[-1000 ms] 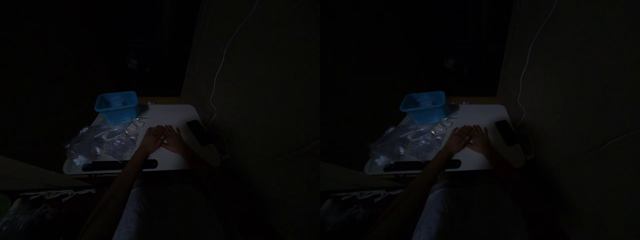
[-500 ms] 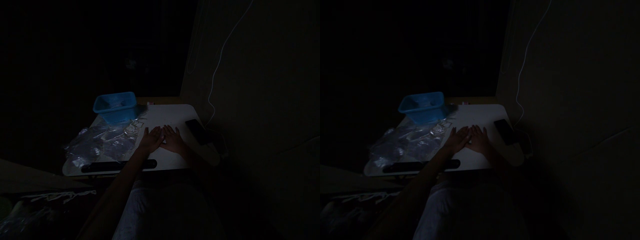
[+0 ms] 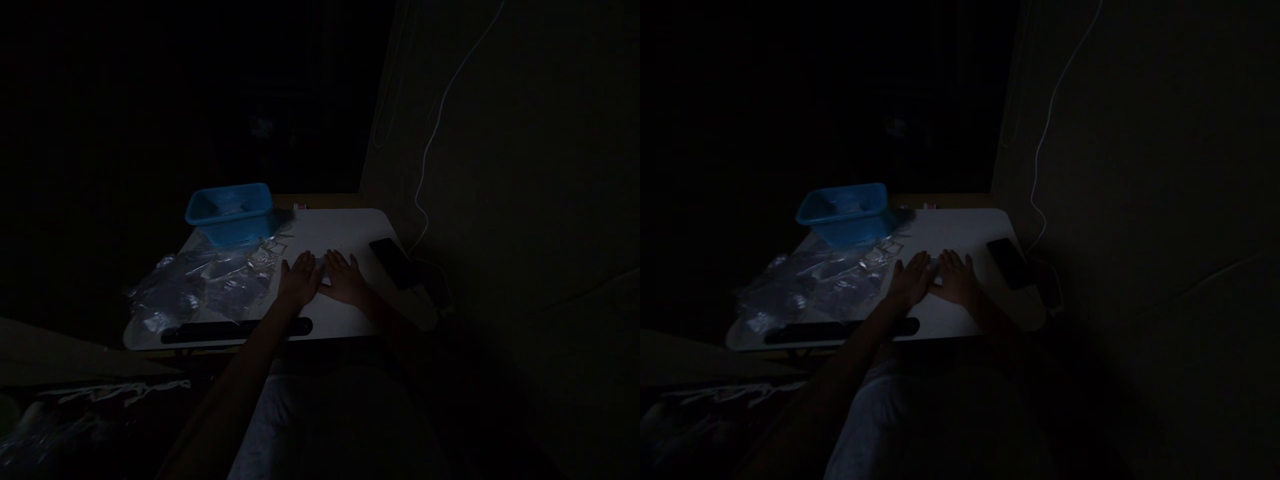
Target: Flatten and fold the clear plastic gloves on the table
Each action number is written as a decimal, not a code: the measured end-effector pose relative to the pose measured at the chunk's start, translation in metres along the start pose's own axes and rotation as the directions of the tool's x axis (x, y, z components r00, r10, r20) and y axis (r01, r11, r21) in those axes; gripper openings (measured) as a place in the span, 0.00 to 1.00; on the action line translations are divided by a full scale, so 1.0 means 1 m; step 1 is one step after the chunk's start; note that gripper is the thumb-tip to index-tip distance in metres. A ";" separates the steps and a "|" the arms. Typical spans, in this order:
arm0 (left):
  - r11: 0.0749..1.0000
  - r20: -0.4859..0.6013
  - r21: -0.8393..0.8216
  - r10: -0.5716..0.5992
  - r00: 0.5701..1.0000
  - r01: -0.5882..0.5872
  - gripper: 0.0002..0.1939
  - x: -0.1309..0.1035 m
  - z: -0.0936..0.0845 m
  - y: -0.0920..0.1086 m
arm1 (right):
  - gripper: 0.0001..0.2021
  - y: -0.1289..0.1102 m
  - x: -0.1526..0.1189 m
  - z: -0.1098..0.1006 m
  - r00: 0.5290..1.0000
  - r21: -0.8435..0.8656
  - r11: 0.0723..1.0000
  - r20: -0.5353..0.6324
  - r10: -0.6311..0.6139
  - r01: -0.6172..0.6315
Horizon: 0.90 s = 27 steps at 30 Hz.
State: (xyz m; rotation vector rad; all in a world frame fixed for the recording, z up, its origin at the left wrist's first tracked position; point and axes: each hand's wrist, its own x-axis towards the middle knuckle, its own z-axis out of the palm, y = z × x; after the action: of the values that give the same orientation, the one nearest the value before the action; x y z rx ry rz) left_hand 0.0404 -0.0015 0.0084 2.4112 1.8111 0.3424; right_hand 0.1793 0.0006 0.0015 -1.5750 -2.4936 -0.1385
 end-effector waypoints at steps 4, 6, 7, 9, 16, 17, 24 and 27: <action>0.999 -0.017 0.021 -0.029 0.999 0.029 0.25 -0.002 -0.001 -0.001 | 0.36 0.000 0.000 0.000 1.000 0.002 1.000 -0.019 0.003 -0.003; 0.998 -0.049 0.050 -0.036 0.998 0.039 0.25 -0.004 0.000 -0.003 | 0.36 0.000 0.000 0.001 1.000 0.004 1.000 -0.019 0.003 -0.003; 0.997 -0.064 0.064 -0.039 0.997 0.043 0.25 -0.004 0.000 -0.005 | 0.37 0.001 0.000 0.002 1.000 0.005 1.000 -0.015 0.002 -0.002; 0.995 -0.078 0.081 -0.045 0.996 0.051 0.25 -0.005 0.001 -0.007 | 0.37 0.001 0.000 0.002 1.000 0.004 1.000 -0.011 0.001 -0.001; 0.993 -0.084 0.108 -0.047 0.995 0.056 0.25 -0.005 0.004 -0.010 | 0.37 0.001 0.001 0.002 1.000 -0.002 1.000 0.012 0.003 -0.003; 0.993 -0.085 0.108 -0.046 0.995 0.055 0.25 -0.005 0.005 -0.010 | 0.37 0.001 0.001 0.002 1.000 -0.002 1.000 0.015 0.003 -0.003; 0.992 -0.072 0.112 -0.049 0.996 0.057 0.26 -0.004 0.006 -0.010 | 0.37 0.002 0.002 0.004 1.000 -0.021 1.000 0.014 -0.003 0.004; 0.992 -0.061 0.111 -0.054 0.997 0.060 0.27 -0.004 0.006 -0.010 | 0.37 0.002 0.002 0.005 1.000 -0.006 1.000 -0.003 -0.006 0.006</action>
State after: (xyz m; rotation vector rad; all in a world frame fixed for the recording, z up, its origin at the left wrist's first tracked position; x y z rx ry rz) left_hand 0.0312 -0.0022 -0.0003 2.4409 1.9703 0.3154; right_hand 0.1797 0.0037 -0.0033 -1.5687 -2.4980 -0.1484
